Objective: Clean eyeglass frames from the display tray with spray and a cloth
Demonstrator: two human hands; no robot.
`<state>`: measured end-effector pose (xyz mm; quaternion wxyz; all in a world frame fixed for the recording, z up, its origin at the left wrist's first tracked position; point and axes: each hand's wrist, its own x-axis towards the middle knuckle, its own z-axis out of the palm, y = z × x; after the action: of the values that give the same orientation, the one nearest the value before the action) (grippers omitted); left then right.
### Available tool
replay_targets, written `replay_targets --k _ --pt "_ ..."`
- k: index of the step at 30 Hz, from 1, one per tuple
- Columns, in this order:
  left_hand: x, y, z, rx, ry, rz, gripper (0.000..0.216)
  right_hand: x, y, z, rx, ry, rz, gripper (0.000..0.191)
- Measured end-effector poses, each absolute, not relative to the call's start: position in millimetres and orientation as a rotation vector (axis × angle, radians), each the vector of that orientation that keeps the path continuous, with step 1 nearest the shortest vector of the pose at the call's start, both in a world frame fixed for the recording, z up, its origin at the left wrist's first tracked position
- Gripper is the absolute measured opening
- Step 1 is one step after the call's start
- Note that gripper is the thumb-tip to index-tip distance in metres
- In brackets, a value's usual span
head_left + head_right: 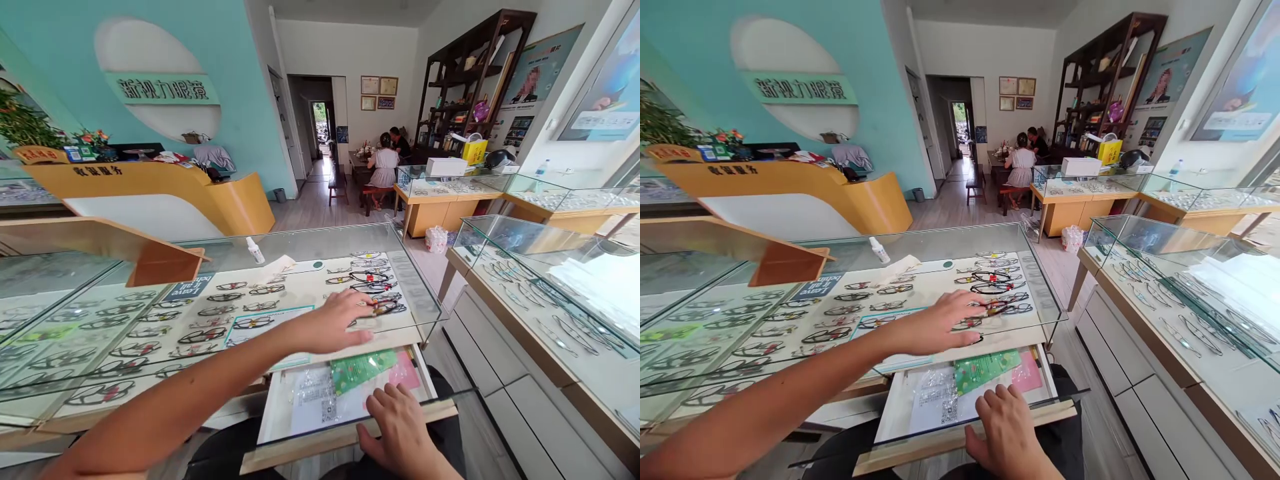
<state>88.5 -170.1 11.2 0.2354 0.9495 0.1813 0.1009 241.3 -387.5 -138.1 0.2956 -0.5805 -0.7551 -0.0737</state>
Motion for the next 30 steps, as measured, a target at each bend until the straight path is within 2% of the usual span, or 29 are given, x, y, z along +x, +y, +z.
replay_targets --k 4,13,19,25,30 --pt "134 -94 34 2.885 0.736 0.488 0.052 243 -381 -135 -1.512 -2.008 -0.193 0.031" --pt "215 30 0 2.937 1.117 0.204 0.059 241 -357 -162 -1.487 -1.976 -0.310 0.041" --pt "232 59 -27 2.935 1.095 0.052 0.066 240 -335 -181 -1.401 -1.913 -0.394 0.043" --pt "240 64 -33 2.935 1.103 -0.031 0.071 239 -322 -177 -1.361 -1.856 -0.396 0.040" --pt "238 56 -20 2.895 1.117 -0.061 0.064 256 -330 -155 -1.391 -1.987 -0.205 0.031"
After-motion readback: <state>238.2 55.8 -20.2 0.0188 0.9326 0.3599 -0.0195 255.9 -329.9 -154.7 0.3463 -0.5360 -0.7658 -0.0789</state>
